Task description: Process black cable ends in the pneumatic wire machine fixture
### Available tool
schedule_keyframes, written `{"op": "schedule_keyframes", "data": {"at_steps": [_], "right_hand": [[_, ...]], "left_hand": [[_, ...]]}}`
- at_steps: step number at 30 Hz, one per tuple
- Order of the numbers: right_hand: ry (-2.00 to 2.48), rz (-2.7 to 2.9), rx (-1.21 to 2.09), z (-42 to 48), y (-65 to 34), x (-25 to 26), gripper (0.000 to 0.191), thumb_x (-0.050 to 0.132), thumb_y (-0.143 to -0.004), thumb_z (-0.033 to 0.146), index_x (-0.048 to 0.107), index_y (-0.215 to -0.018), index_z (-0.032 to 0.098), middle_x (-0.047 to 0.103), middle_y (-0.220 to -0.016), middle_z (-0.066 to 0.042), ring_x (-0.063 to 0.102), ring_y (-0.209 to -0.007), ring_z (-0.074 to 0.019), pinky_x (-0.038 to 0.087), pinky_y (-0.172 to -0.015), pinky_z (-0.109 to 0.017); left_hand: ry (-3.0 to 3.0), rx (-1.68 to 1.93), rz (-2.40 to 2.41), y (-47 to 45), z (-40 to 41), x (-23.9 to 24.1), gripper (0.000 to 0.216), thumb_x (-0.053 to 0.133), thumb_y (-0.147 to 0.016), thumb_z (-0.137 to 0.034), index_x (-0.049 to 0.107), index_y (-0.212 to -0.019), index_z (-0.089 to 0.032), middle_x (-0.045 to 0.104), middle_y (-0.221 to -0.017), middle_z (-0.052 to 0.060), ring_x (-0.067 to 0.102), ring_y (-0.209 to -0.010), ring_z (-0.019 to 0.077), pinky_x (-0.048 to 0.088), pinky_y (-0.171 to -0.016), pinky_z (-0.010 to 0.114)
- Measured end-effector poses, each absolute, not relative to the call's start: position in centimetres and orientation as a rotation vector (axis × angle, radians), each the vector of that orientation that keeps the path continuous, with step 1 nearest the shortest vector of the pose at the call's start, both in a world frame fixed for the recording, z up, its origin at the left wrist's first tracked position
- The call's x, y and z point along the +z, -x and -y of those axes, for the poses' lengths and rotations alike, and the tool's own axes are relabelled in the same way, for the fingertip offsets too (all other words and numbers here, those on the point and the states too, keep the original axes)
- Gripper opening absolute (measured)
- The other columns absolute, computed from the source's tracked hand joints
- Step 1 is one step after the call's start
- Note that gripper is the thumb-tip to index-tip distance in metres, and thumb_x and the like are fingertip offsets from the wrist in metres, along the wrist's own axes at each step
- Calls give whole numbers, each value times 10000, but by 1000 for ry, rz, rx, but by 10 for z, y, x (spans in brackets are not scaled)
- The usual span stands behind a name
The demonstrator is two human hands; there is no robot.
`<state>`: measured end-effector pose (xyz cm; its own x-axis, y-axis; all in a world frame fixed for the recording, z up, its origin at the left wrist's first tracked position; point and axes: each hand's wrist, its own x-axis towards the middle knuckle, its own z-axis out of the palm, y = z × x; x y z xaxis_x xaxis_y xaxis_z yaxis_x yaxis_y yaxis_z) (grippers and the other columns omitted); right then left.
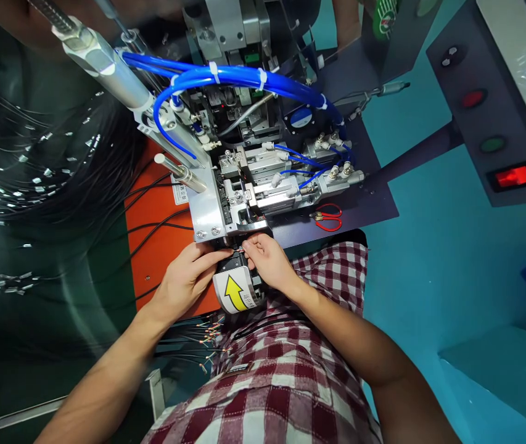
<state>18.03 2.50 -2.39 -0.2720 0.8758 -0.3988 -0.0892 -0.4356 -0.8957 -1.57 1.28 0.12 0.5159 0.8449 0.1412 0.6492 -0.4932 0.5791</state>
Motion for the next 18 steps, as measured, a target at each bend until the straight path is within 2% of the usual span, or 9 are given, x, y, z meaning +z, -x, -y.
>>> {"op": "schedule_keyframes", "data": {"at_steps": [5, 10, 13, 18], "right_hand": [[1274, 1027, 1801, -25, -180, -27, 320, 559, -838, 488, 486, -740, 192, 469, -525, 74, 421, -473, -89, 321, -505, -247], [1278, 1038, 1781, -25, -180, -29, 292, 563, -839, 456, 489, -746, 189, 476, -521, 74, 416, -470, -87, 314, -497, -245], [1258, 1048, 1774, -26, -180, -29, 282, 565, -836, 449, 491, -754, 189, 474, -526, 76, 417, -470, -86, 315, -493, -240], [1249, 1063, 1744, -26, -180, -32, 316, 576, -823, 485, 495, -744, 190, 475, -541, 73, 432, -468, -86, 332, -489, -238]], "left_hand": [[-2363, 574, -1226, 16, -12, 4, 305, 428, -928, -136, 649, -1132, -180, 598, -951, 83, 548, -903, 195, 493, -772, 318], [-2573, 378, -1417, 6, 0, 15, 366, 404, -909, -113, 633, -1184, -190, 570, -1023, 130, 501, -966, 262, 469, -775, 406], [-2538, 388, -1372, -1, 4, 13, 368, 384, -916, -117, 582, -1224, -148, 571, -1070, 139, 514, -971, 245, 490, -783, 371], [-2392, 498, -1367, -6, 0, 5, 300, 401, -924, -133, 590, -1156, -150, 596, -1058, 111, 552, -963, 214, 504, -812, 330]]}}
